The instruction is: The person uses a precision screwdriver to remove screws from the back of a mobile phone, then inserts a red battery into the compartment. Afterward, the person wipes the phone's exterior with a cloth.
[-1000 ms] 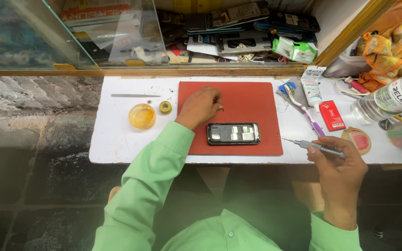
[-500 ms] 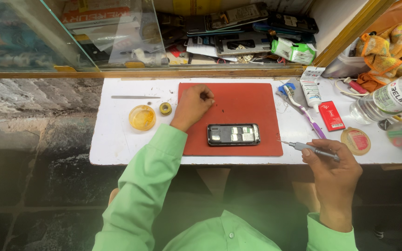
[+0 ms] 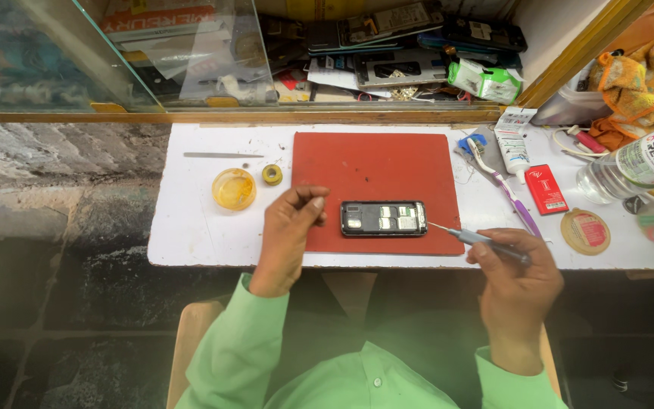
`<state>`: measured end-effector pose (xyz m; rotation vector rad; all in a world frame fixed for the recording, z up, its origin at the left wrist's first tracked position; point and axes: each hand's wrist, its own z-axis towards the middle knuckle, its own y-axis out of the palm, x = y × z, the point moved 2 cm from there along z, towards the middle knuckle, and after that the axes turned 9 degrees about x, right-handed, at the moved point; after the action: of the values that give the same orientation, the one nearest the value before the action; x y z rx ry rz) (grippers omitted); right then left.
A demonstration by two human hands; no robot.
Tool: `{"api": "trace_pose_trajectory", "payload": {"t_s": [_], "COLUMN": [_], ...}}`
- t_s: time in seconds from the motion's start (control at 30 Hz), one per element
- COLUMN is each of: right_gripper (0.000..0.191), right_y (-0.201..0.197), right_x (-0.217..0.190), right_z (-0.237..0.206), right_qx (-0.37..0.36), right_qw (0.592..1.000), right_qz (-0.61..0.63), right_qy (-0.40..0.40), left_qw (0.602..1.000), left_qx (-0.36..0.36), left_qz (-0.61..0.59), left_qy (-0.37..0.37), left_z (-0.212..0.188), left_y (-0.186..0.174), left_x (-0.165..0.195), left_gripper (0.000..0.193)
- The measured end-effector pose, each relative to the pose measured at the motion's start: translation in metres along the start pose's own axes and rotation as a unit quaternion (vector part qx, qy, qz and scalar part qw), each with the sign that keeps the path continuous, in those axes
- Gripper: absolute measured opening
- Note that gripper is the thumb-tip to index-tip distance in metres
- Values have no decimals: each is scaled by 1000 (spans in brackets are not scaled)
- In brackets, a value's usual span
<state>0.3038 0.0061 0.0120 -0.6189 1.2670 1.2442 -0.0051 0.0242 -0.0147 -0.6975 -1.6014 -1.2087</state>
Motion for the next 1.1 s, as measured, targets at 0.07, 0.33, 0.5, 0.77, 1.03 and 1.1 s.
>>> {"api": "trace_pose_trajectory", "payload": {"t_s": [0.07, 0.33, 0.5, 0.77, 1.03, 1.1], "right_gripper": [25, 24, 23, 24, 22, 22], "right_y": [10, 50, 57, 58, 62, 63], "right_x": [5, 10, 10, 11, 7, 5], "right_z": [-7, -38, -40, -39, -40, -40], "right_qx": [-12, -81, -84, -76, -83, -85], "right_qw": [1000, 993, 994, 996, 996, 995], "right_qz": [20, 81, 72, 44, 25, 14], "right_qy": [4, 14, 22, -4, -37, -49], "left_qw": [998, 974, 964, 959, 958, 959], "left_qx": [0, 13, 20, 14, 26, 27], "left_qz": [-54, -202, -227, -246, -251, -251], "left_qy": [-19, -104, -135, -136, -134, -131], "left_z": [-12, -42, -44, -44, -44, -43], "left_y": [6, 39, 46, 48, 51, 51], "left_x": [-3, -18, -17, -16, -20, -20], "left_gripper": [15, 16, 15, 14, 16, 16]}}
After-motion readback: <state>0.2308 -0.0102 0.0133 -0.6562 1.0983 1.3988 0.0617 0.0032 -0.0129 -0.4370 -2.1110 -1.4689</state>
